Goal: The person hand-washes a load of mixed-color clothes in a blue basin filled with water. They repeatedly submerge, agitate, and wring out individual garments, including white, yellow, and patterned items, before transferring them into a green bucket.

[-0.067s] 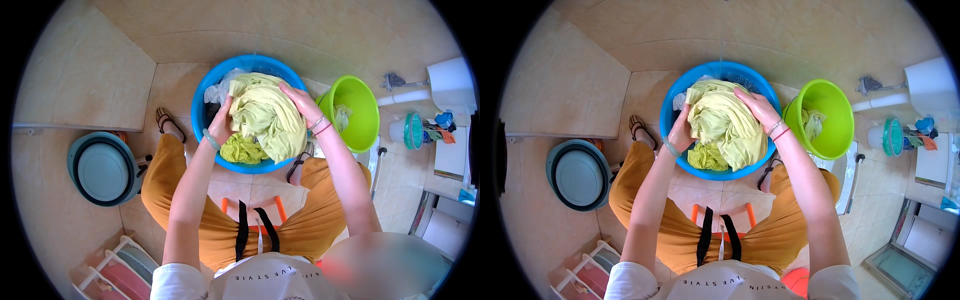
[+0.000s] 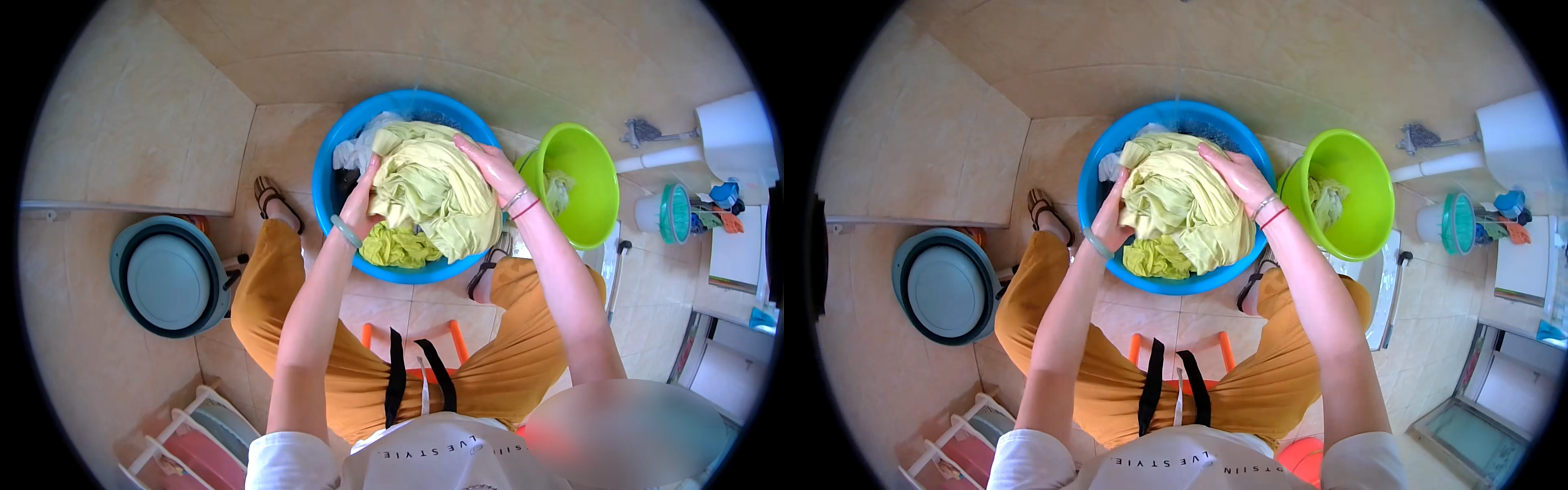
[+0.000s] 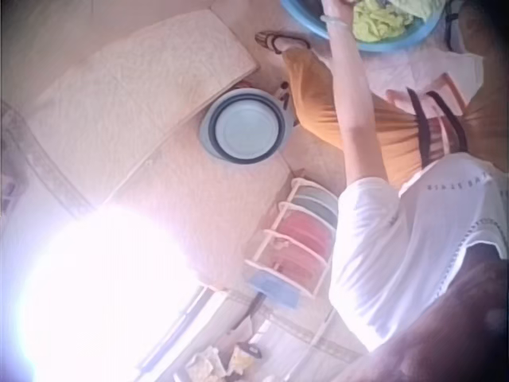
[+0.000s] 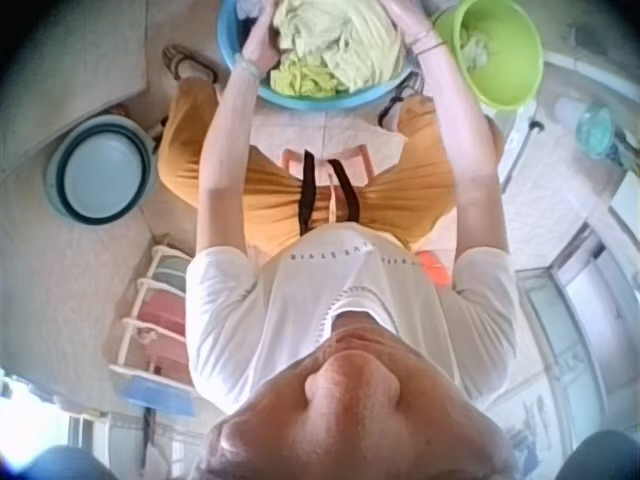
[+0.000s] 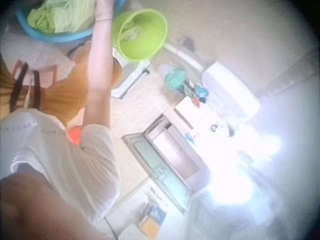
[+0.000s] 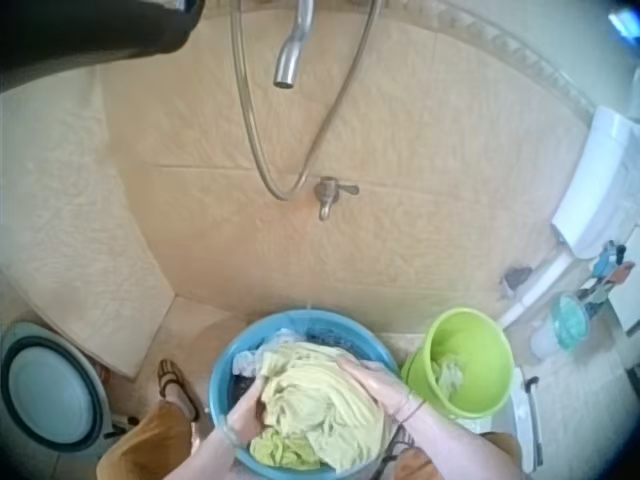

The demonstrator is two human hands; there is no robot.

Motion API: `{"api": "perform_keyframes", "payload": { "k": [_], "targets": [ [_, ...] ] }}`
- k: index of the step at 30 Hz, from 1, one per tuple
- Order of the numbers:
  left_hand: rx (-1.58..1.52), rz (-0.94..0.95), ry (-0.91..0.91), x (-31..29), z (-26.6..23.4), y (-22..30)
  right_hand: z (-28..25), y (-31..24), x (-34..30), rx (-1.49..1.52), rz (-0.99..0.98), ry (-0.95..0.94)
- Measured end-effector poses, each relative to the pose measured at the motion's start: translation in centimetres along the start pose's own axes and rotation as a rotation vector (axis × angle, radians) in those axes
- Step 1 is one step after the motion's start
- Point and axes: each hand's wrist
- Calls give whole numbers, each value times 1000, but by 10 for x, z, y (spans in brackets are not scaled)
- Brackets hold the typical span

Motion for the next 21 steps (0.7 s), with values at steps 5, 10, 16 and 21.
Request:
{"api": "perform_keyframes", "payload": {
  "k": [5, 10, 16, 21],
  "targets": [
    [-319, -36, 46, 0, -18, -5, -10, 14, 4, 15, 9, -39],
    [-436, -186, -118, -15, -26, -24, 0, 14, -8, 161, 2, -150],
    [-132, -13, 130, -18, -8, -35, -11, 22, -4, -29, -117, -200],
    [-358, 51, -186, -23, 40, -13, -7, 27, -12, 85, -21, -243]
  ]
}}
Point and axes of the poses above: each hand's wrist, its own x-axis towards the middle knuckle, its own z-axis out of the palm, y = z × x, and after that the axes turned 12 degrees about z, right-handed
